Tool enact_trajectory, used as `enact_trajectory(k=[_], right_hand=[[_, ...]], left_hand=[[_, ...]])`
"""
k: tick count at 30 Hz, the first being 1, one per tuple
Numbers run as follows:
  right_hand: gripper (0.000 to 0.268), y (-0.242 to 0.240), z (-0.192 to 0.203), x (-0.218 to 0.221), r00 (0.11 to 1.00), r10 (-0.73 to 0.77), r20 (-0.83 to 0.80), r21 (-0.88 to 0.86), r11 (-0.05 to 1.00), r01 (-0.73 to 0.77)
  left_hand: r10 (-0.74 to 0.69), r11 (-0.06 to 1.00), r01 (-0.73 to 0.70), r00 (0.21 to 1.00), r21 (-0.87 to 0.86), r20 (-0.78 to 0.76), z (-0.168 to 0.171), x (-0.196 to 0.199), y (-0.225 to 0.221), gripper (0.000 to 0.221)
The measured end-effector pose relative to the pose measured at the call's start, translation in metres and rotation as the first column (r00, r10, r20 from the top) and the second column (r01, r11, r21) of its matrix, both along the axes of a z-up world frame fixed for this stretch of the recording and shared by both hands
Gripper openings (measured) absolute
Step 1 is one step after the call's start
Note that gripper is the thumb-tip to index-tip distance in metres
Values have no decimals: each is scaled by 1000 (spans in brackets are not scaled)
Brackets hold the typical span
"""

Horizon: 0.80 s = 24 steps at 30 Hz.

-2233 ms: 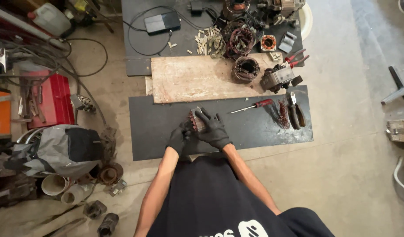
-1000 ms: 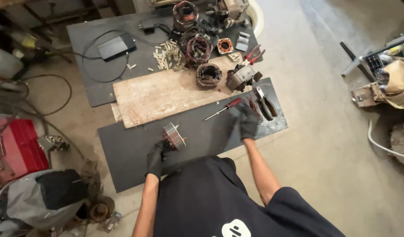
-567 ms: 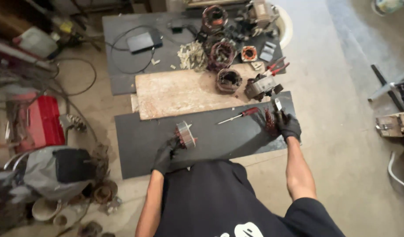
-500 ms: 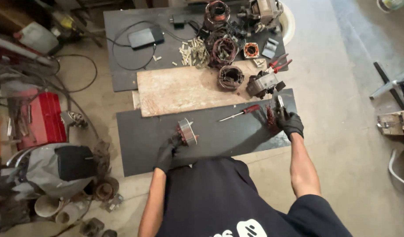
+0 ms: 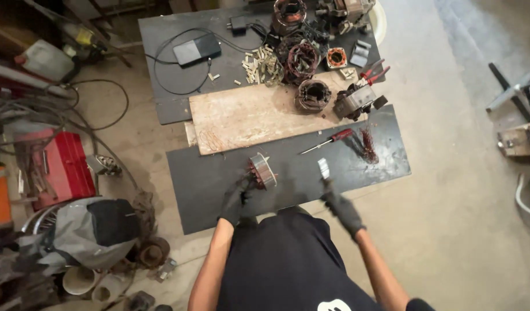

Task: Inspecting and repairing an electrical motor stator using a screwdriver and pliers

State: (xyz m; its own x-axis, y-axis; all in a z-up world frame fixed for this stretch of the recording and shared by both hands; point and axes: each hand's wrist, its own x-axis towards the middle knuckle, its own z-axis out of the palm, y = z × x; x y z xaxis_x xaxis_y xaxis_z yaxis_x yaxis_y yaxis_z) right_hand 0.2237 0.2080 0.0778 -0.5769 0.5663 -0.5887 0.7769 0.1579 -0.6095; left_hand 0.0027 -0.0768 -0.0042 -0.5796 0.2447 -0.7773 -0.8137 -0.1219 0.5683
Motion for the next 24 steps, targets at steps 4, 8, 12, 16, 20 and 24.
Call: enact_trajectory(k=[4, 8, 12, 16, 20, 24], right_hand=[[52, -108, 56, -13, 999, 16, 35, -234, 972, -7], [42, -157, 120, -61, 989, 141, -49, -296, 944, -149], [43, -186, 87, -58, 963, 253, -93, -118, 958, -263], [47, -200, 66, -57, 930, 366, -32, -32, 930, -366], [47, -206, 39, -47, 866, 500, 15, 250, 837, -487], [39, -208, 45, -56, 887, 462, 24, 252, 855, -452]], left_hand=[[-58, 998, 61, 989, -15, 133, 8, -3, -1, 35], [-103, 992, 106, 993, -62, 55, -62, 9, -7, 44], [-146, 986, 152, 986, -70, 84, -17, -5, -5, 38], [-199, 964, 212, 975, -158, 97, -36, 5, -11, 43], [-217, 958, 226, 974, -174, 72, -23, 8, -14, 35], [-207, 967, 214, 977, -142, 56, -28, 11, -21, 35]])
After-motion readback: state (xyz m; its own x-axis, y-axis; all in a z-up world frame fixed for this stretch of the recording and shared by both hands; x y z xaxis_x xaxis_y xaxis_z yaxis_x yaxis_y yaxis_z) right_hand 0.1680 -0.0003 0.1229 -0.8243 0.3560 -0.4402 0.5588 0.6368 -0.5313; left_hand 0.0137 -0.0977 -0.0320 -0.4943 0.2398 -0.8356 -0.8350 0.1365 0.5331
